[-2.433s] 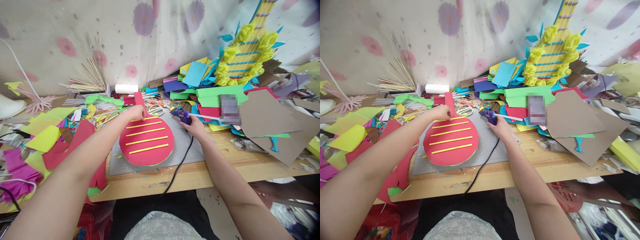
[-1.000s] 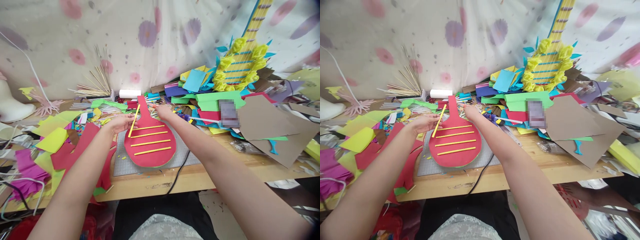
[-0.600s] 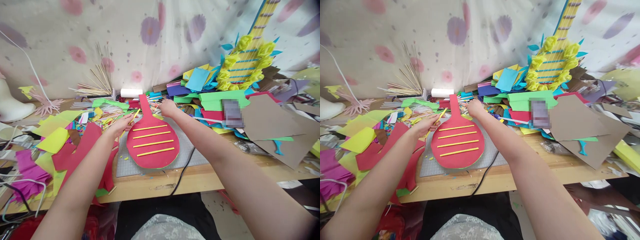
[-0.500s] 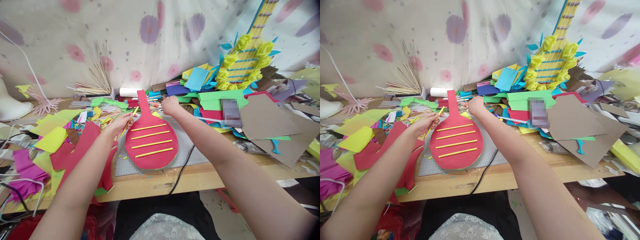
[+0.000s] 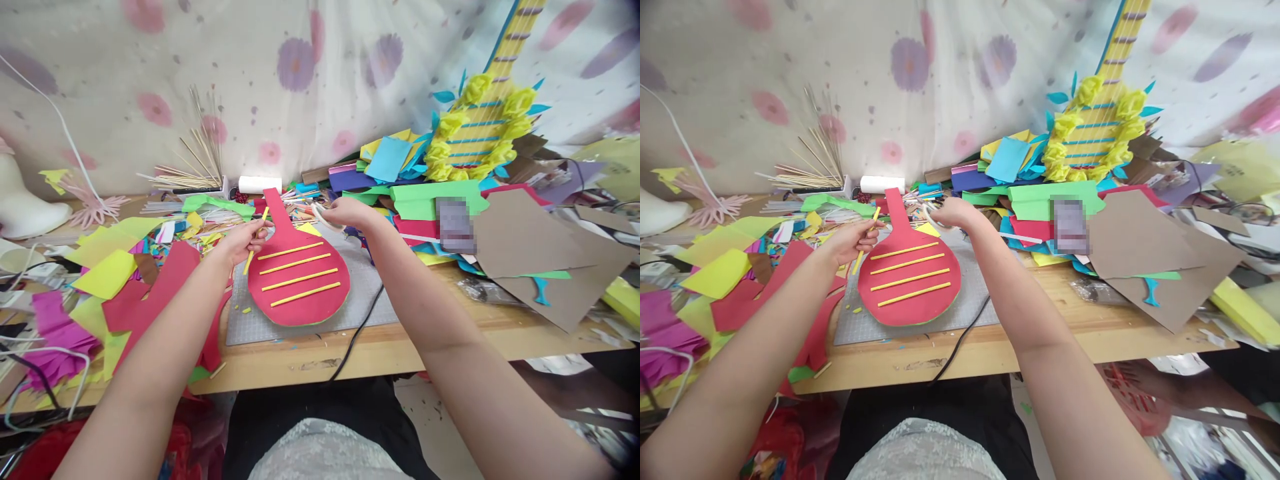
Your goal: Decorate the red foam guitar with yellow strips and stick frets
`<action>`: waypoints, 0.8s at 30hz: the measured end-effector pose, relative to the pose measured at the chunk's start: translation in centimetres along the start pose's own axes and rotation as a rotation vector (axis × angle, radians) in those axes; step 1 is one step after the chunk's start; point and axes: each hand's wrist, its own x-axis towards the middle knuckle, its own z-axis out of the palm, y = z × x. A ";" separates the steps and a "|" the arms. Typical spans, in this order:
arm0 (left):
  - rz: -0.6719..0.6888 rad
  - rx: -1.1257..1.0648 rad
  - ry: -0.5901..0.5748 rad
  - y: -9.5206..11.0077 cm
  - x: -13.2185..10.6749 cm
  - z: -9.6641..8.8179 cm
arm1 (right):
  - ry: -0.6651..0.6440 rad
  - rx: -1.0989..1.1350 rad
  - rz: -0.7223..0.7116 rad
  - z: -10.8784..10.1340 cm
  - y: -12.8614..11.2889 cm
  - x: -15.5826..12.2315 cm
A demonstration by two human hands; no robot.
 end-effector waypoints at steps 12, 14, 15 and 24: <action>-0.242 -0.910 0.112 0.9 -0.4 0.1 | -0.035 0.615 -0.235 4.0 -0.7 -1.8; -0.224 -0.904 0.142 0.7 -0.3 0.1 | 0.049 0.476 -0.220 4.6 -0.4 -1.6; -0.215 -0.877 0.144 0.6 -0.3 0.1 | 0.085 0.415 -0.218 4.9 -0.3 -1.7; 0.215 0.196 -0.008 -0.1 -1.8 -0.1 | 0.230 0.056 -0.249 5.0 0.0 -3.7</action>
